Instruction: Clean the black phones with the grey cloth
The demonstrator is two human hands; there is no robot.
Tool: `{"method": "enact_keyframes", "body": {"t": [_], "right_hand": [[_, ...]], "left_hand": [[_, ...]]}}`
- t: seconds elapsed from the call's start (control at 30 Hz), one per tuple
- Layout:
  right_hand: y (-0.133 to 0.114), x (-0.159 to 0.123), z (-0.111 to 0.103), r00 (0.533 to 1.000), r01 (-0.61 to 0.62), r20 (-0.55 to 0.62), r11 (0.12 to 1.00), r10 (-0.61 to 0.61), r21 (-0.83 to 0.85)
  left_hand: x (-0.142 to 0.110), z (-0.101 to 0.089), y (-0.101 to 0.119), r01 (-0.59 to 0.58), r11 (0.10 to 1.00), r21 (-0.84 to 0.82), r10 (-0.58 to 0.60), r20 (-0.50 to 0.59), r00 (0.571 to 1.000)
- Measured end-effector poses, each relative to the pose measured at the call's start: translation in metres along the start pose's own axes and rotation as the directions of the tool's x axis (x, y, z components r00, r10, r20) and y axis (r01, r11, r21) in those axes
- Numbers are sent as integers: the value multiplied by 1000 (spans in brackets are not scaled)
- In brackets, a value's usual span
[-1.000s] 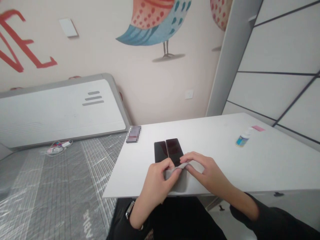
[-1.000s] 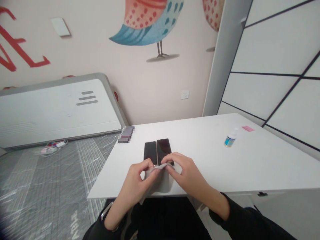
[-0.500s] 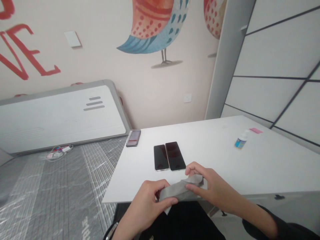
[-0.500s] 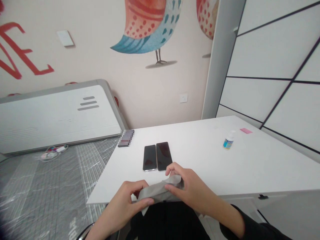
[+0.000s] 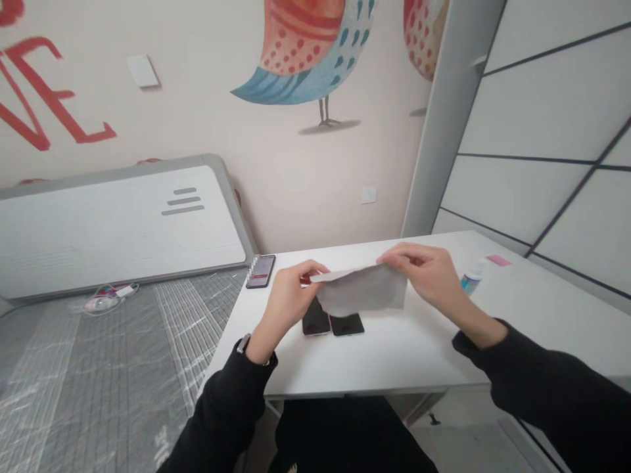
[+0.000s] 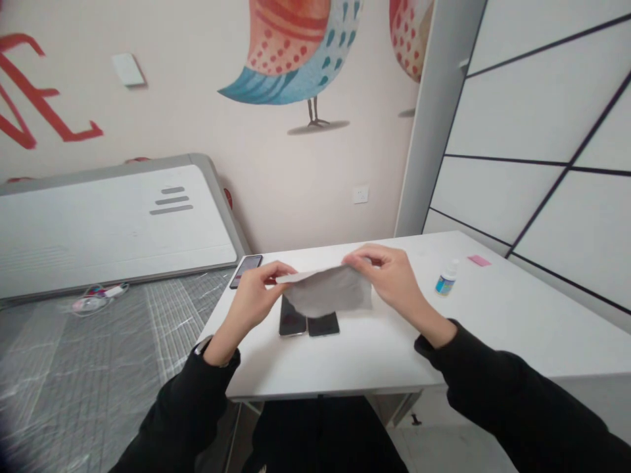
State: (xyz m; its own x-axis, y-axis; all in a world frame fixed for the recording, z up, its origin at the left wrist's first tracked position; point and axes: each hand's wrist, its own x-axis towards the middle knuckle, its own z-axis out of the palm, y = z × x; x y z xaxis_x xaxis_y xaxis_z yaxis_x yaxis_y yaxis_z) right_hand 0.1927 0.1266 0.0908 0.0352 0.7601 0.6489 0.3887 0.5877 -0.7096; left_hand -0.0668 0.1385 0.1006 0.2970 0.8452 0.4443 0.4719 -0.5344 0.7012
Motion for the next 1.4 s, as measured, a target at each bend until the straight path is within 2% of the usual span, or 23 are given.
{"method": "enact_keyframes", "body": {"t": [0.07,0.13,0.2,0.27,0.33,0.4,0.47,0.53,0.67,0.8,0.9,1.0,1.1,1.2,1.23,1.3,1.37,1.4], "right_hand": [[0,11,-13,995,28,-98,996,-36,-82],[4,4,-28,989,47,-136,991,-65,-127],[16,-21,-43,996,34,-79,991,-45,-131],[31,-59,-54,999,-15,37,991,20,-132],[46,-101,-62,987,-73,130,986,93,-151],[56,-139,-67,972,-124,175,975,156,-184],[61,-166,-71,960,-167,185,962,208,-214],[61,-179,-74,956,-198,169,950,242,-243],[62,-167,-75,950,-228,139,927,279,-298],[69,-129,-66,936,-205,204,916,286,-344],[80,-103,-55,918,-160,281,909,280,-384],[92,-88,-48,906,-124,315,888,283,-443],[97,-88,-46,917,-103,287,858,278,-503],[90,-101,-49,948,-85,214,835,235,-543],[86,-108,-49,955,-72,205,834,216,-547],[77,-124,-51,954,-27,239,847,181,-531],[71,-141,-52,938,27,313,868,150,-496],[70,-149,-53,929,50,345,877,136,-478]], "left_hand": [[14,7,8,-90,996,29,91,-34,995],[10,19,12,-227,970,84,230,-31,973],[-9,37,9,-356,924,142,356,27,934],[-38,61,0,-440,879,184,421,133,897],[-70,85,-10,-479,851,214,423,261,868],[-99,105,-15,-497,844,203,418,334,845],[-119,117,-15,-496,853,166,421,344,839],[-129,120,-10,-485,865,130,425,327,844],[-122,113,-3,-398,911,104,345,336,876],[-98,108,-6,-192,937,291,80,357,931],[-81,109,-11,-132,890,437,-45,372,927],[-73,111,-16,-130,863,488,-78,384,920],[-73,110,-18,-210,832,513,-14,399,917],[-82,108,-16,-341,777,530,156,363,919],[-86,107,-16,-390,770,505,216,369,904],[-93,108,-17,-496,766,410,312,438,843],[-100,111,-20,-562,759,328,348,526,777],[-102,112,-22,-571,757,317,339,558,758]]}}
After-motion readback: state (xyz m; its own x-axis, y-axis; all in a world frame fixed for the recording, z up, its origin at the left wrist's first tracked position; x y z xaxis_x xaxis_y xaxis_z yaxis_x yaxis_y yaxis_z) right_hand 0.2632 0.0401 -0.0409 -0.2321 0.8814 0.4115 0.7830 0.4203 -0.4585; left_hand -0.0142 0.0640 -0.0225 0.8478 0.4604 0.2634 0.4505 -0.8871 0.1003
